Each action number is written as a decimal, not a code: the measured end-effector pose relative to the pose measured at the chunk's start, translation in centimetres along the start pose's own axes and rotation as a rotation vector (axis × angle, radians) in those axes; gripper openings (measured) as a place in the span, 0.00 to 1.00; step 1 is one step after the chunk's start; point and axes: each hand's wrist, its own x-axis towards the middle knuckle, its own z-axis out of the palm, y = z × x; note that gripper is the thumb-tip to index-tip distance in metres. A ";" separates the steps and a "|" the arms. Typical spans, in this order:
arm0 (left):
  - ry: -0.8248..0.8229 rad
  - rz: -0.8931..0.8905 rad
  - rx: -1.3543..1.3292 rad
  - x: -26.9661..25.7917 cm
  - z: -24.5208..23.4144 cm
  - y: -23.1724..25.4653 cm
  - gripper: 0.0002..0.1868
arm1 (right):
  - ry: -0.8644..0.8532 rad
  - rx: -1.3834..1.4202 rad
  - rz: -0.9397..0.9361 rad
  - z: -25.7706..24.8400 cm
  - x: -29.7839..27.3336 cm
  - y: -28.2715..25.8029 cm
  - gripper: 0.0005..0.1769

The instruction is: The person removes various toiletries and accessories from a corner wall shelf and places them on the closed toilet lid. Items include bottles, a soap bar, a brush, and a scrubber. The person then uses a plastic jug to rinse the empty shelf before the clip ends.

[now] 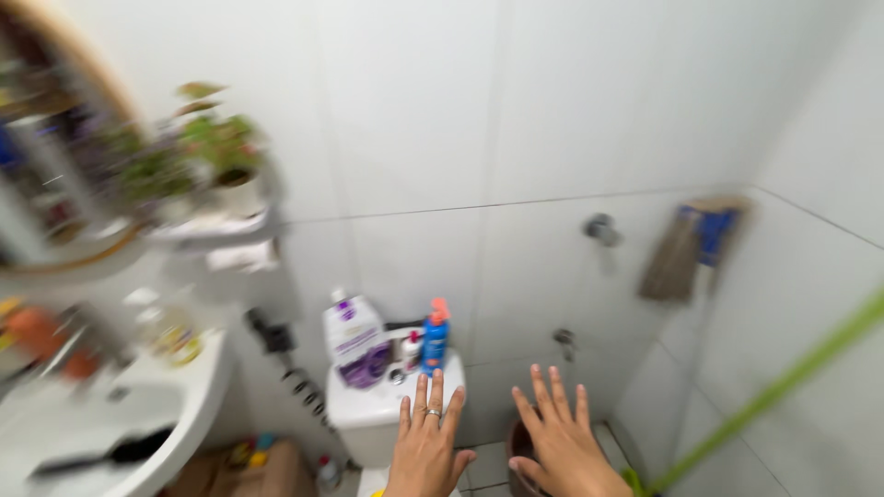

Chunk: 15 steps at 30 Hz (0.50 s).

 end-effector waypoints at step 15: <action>-0.150 0.793 -0.246 5.2 1.1 18.4 0.51 | 0.073 0.074 0.713 -0.9 -19.4 6.1 0.54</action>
